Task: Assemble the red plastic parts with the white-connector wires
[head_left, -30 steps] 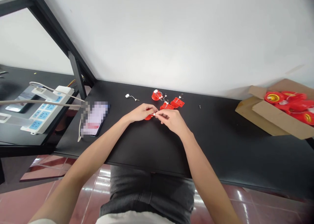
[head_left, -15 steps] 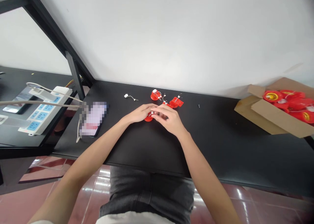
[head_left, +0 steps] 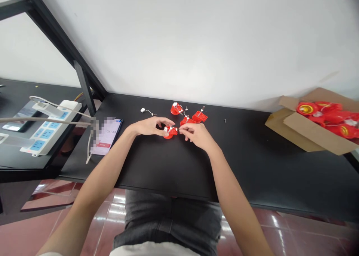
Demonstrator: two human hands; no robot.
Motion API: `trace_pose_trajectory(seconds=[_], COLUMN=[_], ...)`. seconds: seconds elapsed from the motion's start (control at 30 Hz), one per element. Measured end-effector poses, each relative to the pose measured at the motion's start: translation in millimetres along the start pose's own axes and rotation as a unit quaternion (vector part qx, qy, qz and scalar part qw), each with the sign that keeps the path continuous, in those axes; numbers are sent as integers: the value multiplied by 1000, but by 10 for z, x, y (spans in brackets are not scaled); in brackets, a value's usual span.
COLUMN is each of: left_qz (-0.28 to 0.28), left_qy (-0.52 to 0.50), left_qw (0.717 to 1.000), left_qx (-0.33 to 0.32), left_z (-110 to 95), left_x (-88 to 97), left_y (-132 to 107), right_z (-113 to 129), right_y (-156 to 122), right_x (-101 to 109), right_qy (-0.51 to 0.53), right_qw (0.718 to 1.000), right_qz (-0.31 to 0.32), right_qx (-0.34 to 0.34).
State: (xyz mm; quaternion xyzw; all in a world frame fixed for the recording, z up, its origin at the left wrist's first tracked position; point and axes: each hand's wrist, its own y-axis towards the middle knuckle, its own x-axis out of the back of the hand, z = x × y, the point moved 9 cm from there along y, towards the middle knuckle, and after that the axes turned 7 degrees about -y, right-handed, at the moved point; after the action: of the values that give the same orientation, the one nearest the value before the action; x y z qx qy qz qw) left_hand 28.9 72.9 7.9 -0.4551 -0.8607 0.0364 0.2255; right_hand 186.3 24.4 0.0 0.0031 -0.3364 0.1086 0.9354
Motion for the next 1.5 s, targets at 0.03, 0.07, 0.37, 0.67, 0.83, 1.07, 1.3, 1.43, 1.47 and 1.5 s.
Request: trace_pose_trajectory(seconds=[0.03, 0.07, 0.37, 0.67, 0.83, 1.07, 1.3, 1.43, 1.47, 1.5], left_qz=[1, 3, 12, -17, -48, -80, -109, -125, -129, -132], left_qy=[10, 14, 16, -88, -63, -37, -13, 6, 12, 18], left_qw=[1000, 1000, 1000, 996, 996, 991, 985, 981, 980, 979], left_qx=[2, 3, -13, -27, -51, -98, -133, -149, -153, -157], left_z=[-11, -21, -61, -12, -66, -131, -137, -166, -171, -173], left_x=[-18, -39, -67, 51, 87, 109, 150, 139, 133, 126], left_y=[2, 6, 9, -28, -17, 7, 16, 18, 20, 25], right_z=[13, 27, 90, 83, 181, 277, 351, 323, 304, 282], right_y=[3, 4, -4, -38, -30, -48, -56, -44, -37, -29], right_x=[4, 11, 88, 50, -53, -58, 0, 18, 22, 24], right_qy=[1, 4, 31, -16, -37, -86, -97, -99, -96, -92], right_qw=[1000, 1000, 997, 1000, 999, 994, 987, 986, 987, 988], right_qz=[-2, -6, -62, -17, 6, -42, -111, -123, -123, -122], right_qx=[6, 12, 23, -17, 19, 47, 69, 54, 45, 35])
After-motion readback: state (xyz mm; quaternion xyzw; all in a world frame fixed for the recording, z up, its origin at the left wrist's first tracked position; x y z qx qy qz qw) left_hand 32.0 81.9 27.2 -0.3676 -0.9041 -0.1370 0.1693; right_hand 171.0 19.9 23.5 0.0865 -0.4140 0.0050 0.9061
